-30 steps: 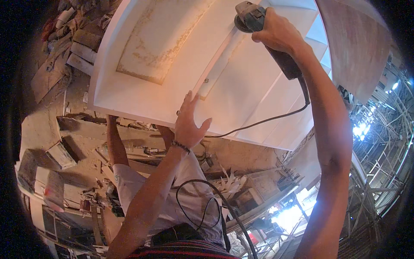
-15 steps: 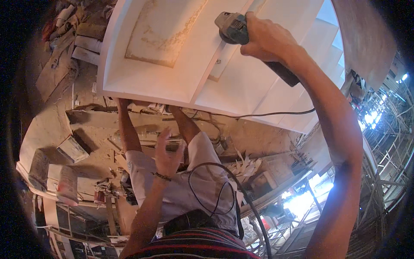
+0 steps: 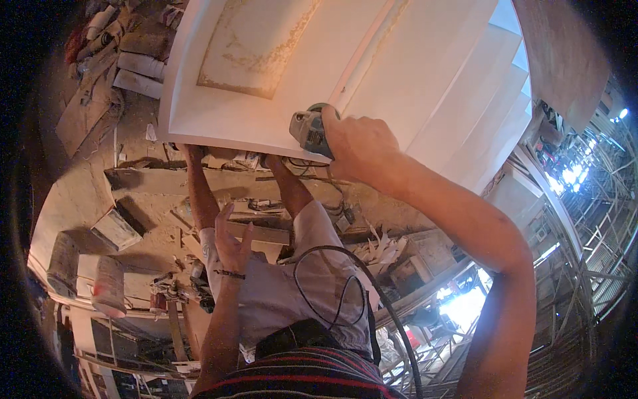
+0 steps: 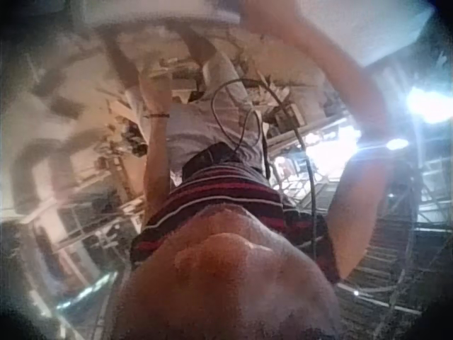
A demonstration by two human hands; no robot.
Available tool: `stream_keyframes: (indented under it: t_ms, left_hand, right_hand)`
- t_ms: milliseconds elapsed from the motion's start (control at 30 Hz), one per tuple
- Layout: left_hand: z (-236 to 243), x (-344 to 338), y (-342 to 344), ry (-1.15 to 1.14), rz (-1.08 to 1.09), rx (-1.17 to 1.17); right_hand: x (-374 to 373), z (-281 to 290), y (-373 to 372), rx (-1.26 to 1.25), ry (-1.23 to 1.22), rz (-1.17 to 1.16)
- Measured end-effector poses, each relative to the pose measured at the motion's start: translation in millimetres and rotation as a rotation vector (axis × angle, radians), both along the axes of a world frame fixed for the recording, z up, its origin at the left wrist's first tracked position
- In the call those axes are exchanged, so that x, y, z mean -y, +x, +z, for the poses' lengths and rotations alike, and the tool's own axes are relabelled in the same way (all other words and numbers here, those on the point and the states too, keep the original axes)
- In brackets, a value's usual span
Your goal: The person sands the edges and inner corners of a white shelving unit using a power sander. They move the sander along the vertical and horizontal panels of the shelf, occasionally using their other hand to stabilize the structure.
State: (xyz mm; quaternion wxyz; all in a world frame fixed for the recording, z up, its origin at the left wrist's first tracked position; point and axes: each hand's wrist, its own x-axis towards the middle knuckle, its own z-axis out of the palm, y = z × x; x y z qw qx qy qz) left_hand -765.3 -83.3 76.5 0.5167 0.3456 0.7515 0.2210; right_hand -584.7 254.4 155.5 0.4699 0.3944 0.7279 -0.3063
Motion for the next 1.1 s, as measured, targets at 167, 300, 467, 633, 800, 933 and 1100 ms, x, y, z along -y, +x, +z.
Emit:
stream_keyframes:
  t_ms: [167, 300, 467, 633, 800, 933, 1100]
  left_hand:
    - [5, -13, 6, 0.050, -0.030, -0.013]
    - [6, -16, 13, 0.029, -0.014, 0.018]
    - [4, -22, 30, -0.048, 0.060, 0.142]
    - [6, -41, 39, 0.030, 0.022, 0.064]
    - [6, -46, 46, 0.019, 0.121, 0.152]
    - [8, -43, 44, -0.006, 0.081, 0.128]
    - [5, -32, 28, 0.041, 0.011, 0.038]
  right_hand:
    - [-26, -3, 5, 0.040, 0.063, -0.009]
    - [-71, -6, 7, 0.105, 0.170, -0.011]
    - [-139, -17, 36, 0.015, 0.368, -0.009]
    - [-191, -15, 35, -0.038, 0.445, -0.089]
    - [-170, -17, 37, -0.001, 0.400, -0.041]
    - [-124, -13, 38, -0.036, 0.340, 0.003]
    - [-56, -10, 32, -0.016, 0.190, -0.028]
